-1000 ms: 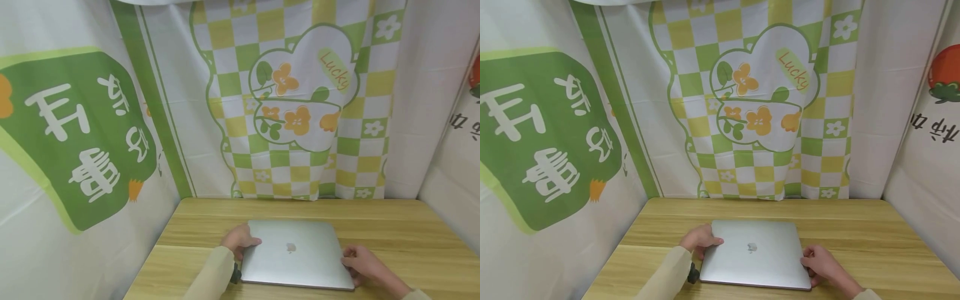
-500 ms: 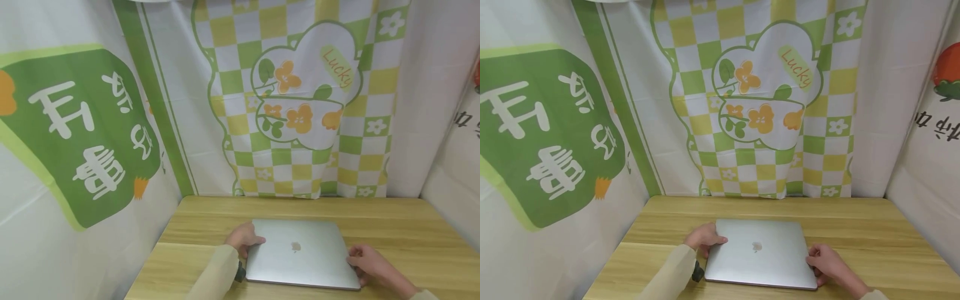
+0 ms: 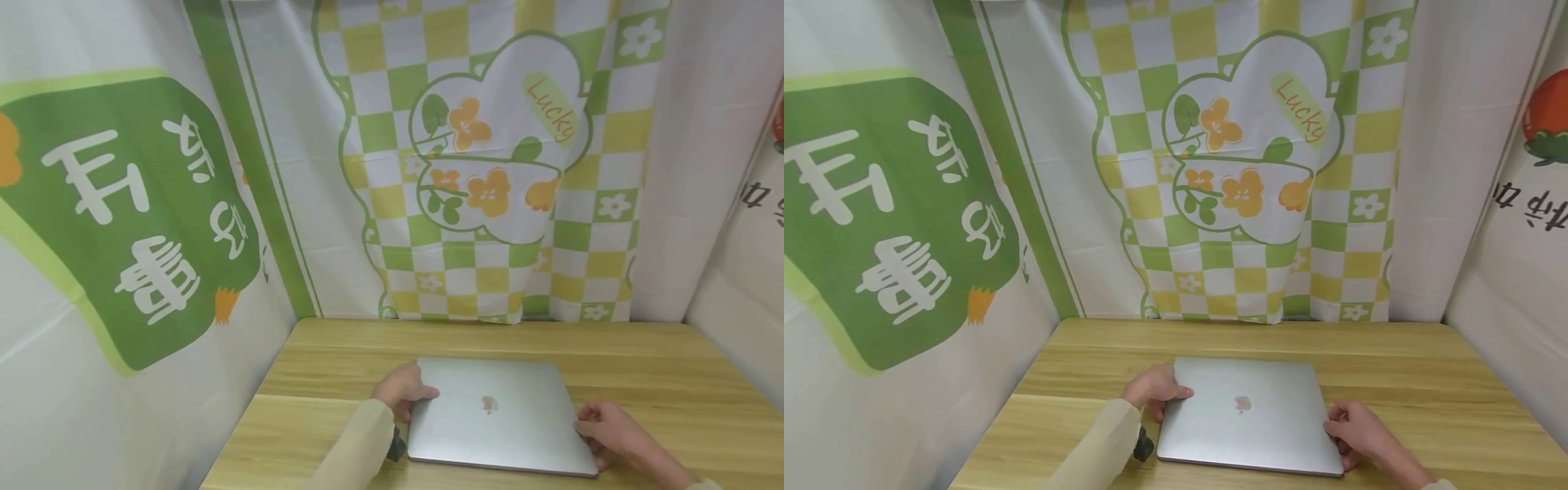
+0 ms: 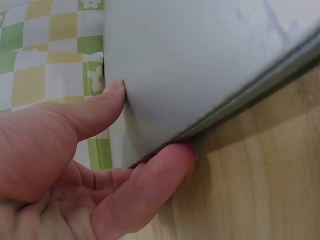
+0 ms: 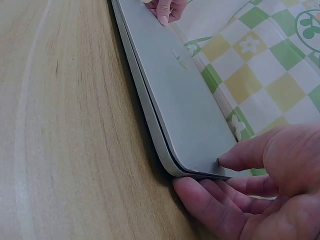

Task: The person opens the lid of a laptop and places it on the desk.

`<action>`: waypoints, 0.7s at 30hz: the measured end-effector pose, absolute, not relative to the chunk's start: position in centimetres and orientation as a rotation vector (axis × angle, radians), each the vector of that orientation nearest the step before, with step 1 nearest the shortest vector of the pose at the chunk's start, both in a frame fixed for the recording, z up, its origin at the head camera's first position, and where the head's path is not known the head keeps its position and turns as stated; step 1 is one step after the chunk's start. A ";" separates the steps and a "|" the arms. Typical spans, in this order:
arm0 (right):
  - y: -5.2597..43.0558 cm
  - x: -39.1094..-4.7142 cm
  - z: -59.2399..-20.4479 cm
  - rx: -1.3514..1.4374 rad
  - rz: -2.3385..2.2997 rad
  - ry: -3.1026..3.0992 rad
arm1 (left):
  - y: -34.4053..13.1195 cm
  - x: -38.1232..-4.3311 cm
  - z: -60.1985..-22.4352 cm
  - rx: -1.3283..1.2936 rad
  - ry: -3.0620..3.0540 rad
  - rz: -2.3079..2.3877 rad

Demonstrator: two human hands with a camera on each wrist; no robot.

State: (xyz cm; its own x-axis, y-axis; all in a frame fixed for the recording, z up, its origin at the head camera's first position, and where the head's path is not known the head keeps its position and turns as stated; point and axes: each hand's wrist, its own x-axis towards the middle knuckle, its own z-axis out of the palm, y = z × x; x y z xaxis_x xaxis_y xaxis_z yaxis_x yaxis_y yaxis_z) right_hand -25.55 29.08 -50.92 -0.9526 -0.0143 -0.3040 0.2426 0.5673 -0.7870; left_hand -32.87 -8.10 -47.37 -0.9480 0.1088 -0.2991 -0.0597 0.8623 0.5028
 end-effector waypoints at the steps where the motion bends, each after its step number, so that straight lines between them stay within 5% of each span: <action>1: 29.2 -25.5 -50.9 0.186 -1.326 2.527 | -8.1 -32.8 -47.3 0.045 2.716 0.753; 21: 29.8 -25.2 -51.0 0.219 -1.330 2.518 | -7.6 -32.7 -46.9 0.057 2.721 0.695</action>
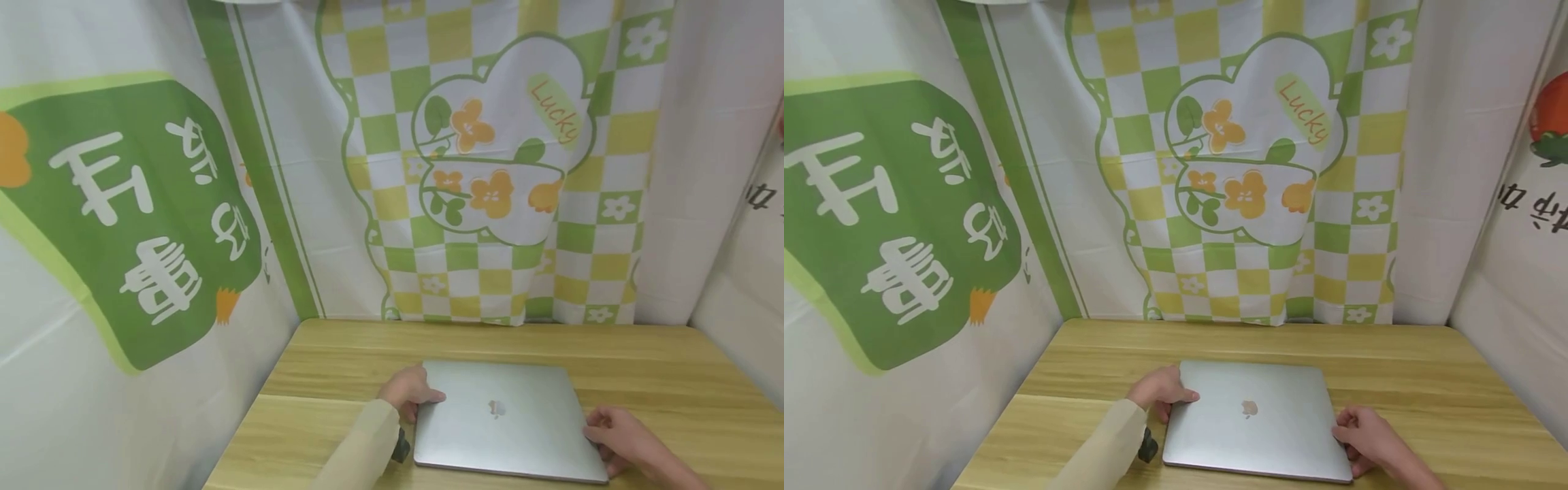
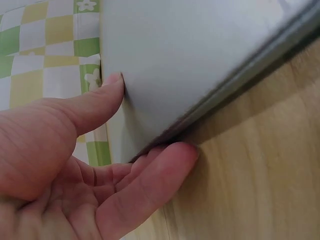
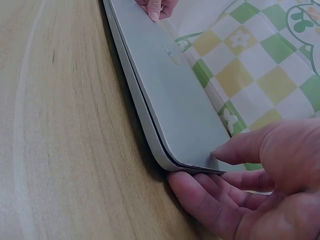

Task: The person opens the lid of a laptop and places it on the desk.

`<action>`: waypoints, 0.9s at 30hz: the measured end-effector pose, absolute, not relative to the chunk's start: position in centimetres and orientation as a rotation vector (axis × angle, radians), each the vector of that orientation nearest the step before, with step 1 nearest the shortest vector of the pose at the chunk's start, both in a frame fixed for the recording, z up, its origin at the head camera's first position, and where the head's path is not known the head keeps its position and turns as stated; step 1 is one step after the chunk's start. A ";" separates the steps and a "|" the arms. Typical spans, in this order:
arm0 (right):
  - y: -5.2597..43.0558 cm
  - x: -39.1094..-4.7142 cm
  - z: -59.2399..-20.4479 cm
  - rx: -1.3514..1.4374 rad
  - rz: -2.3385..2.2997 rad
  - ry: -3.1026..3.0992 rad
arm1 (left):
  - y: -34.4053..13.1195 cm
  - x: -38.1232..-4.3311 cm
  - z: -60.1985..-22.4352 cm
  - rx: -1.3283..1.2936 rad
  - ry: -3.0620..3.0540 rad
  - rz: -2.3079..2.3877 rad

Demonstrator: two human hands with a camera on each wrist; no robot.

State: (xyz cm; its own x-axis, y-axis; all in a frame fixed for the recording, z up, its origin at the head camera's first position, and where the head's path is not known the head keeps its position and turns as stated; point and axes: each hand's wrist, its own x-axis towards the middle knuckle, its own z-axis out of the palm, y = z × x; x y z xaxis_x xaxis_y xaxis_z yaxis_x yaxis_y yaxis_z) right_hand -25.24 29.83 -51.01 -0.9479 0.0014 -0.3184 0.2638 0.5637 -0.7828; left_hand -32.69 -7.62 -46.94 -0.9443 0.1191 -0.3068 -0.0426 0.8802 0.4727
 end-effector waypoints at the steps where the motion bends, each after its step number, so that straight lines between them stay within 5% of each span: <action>1: 29.9 -25.2 -51.0 0.220 -1.334 2.515 | -7.6 -32.7 -47.0 0.059 2.716 0.713; 27: 31.7 -23.6 -49.9 -0.225 -1.389 2.388 | -10.0 -31.6 -47.0 0.498 2.698 0.690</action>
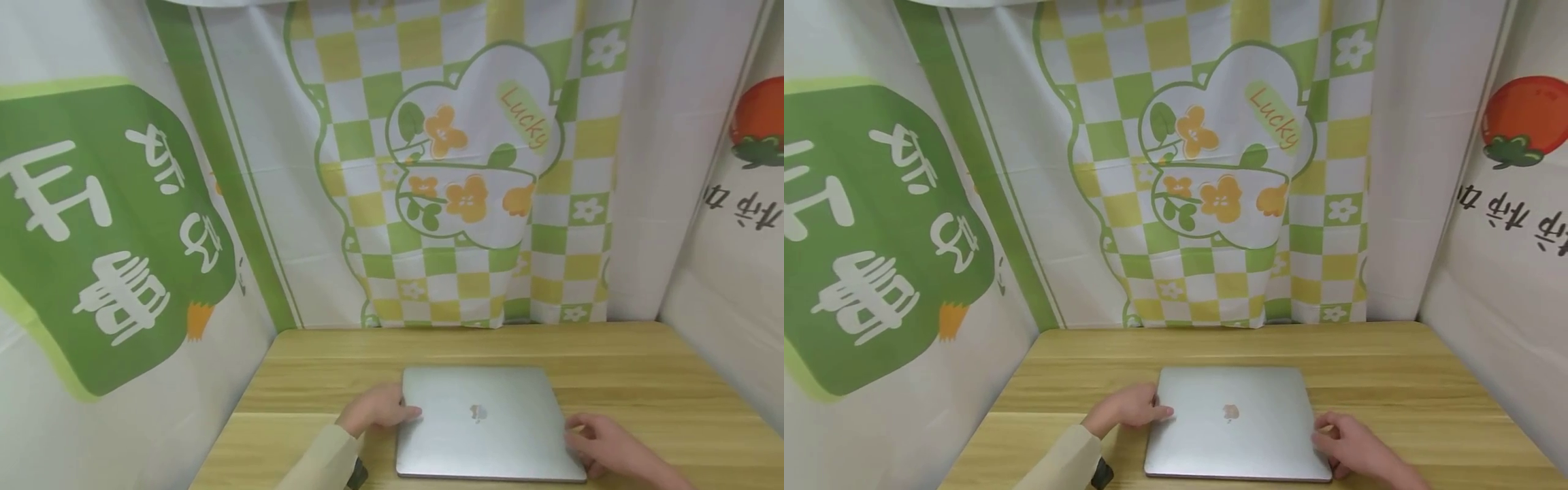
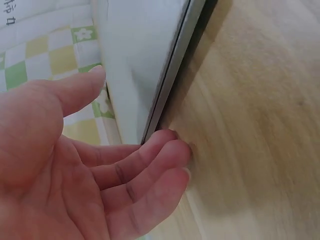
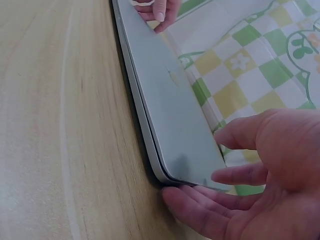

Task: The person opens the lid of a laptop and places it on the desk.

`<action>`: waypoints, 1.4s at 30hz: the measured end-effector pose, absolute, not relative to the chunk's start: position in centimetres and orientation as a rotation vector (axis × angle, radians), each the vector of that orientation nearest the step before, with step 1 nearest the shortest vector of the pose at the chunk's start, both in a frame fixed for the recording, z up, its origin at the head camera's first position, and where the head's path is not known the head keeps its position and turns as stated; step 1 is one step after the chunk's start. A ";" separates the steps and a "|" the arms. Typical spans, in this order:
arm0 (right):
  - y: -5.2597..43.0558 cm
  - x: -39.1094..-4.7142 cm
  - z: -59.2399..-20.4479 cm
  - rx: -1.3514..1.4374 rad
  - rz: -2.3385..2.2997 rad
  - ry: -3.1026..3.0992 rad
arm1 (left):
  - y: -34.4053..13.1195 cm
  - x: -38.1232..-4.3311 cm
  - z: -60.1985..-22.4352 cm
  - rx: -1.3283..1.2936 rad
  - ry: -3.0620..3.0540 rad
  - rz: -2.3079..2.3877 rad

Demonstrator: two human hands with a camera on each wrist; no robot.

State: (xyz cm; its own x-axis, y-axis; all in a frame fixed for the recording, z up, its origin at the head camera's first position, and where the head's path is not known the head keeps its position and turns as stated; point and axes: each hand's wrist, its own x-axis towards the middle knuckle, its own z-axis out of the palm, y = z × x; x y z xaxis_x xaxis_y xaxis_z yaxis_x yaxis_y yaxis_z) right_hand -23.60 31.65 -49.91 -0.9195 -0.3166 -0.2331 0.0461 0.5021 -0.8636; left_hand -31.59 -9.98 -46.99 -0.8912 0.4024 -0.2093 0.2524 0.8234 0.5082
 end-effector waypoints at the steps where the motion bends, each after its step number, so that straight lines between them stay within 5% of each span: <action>1: 31.6 -23.4 -49.9 -0.252 -1.382 2.390 | -10.1 -31.4 -46.9 0.525 2.712 0.669; 16: 28.6 -22.6 -47.9 -0.213 -0.920 2.768 | -10.7 -28.9 -46.9 0.708 2.914 0.381; 42: 23.2 -22.3 -46.6 -0.696 -0.792 2.960 | -12.0 -26.3 -47.7 0.899 2.925 0.295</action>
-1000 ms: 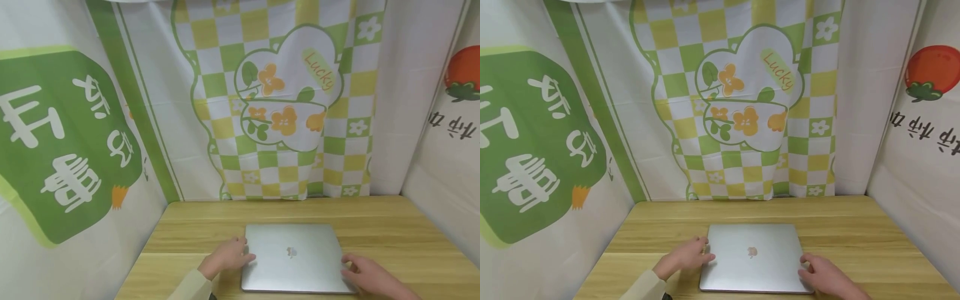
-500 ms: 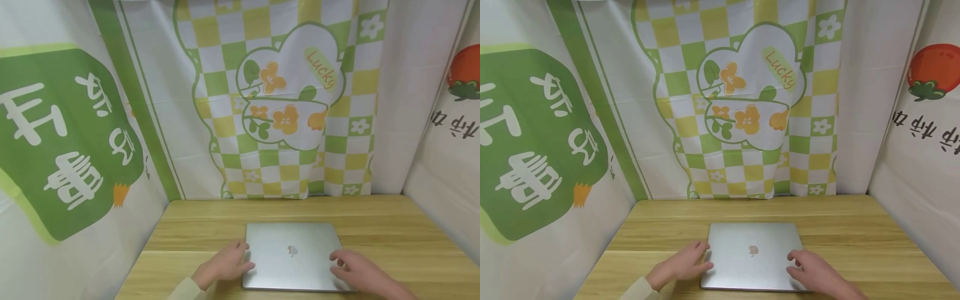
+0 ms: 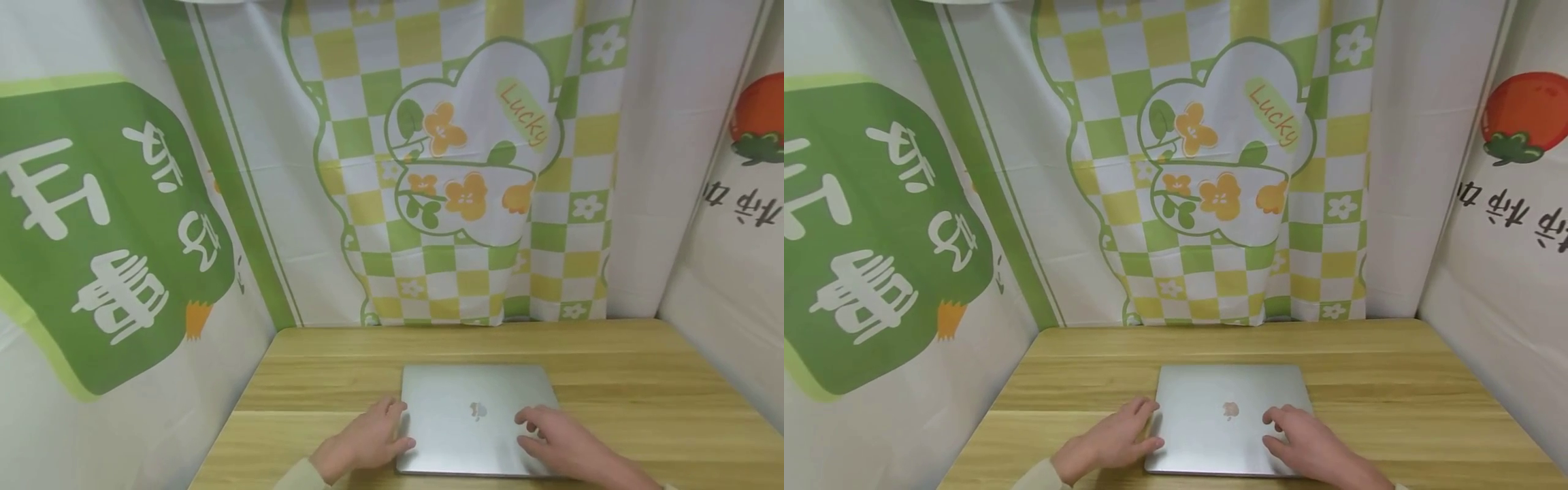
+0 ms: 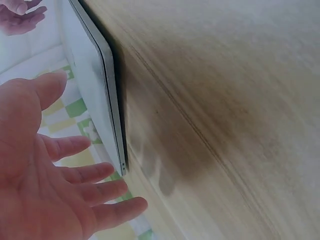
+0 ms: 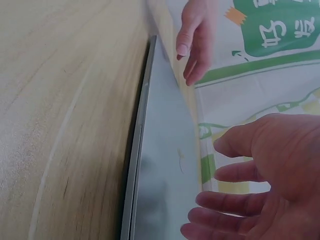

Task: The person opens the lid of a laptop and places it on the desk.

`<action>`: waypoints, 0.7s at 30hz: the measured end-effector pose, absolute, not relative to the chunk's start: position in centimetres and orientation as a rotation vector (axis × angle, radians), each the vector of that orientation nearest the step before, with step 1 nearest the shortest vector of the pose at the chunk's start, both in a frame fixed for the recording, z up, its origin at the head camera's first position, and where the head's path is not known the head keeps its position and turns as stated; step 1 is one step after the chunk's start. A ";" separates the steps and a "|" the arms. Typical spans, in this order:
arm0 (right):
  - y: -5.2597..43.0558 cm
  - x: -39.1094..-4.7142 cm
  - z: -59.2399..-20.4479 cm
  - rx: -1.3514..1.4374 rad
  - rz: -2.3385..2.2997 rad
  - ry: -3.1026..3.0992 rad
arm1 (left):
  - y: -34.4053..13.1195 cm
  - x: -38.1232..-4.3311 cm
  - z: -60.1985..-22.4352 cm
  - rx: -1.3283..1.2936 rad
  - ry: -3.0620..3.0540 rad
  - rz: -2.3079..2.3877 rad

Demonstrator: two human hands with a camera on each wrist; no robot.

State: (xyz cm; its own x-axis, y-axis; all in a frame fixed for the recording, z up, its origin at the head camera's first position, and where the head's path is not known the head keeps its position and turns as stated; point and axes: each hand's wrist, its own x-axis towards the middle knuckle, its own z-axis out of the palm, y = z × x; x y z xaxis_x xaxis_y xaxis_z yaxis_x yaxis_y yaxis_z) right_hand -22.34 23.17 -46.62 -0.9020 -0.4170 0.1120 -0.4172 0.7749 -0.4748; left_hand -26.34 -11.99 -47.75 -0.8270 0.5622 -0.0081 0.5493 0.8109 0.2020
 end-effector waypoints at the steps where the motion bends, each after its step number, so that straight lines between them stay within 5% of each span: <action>1: 23.0 -22.3 -46.7 0.709 0.760 -2.952 | -12.0 -26.3 -47.8 0.895 2.928 0.291; 21: 19.2 -22.0 -47.8 1.056 0.390 -2.873 | -13.6 -25.3 -48.3 0.876 2.788 0.216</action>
State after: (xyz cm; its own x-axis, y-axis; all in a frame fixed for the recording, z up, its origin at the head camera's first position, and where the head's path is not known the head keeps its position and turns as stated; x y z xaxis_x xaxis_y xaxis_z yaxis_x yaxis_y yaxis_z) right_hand -21.97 19.22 -47.76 -0.7644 -0.6298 0.1382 -0.6438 0.7340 -0.2161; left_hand -25.28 -13.56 -48.32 -0.8008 0.5782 -0.1563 0.5472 0.8124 0.2014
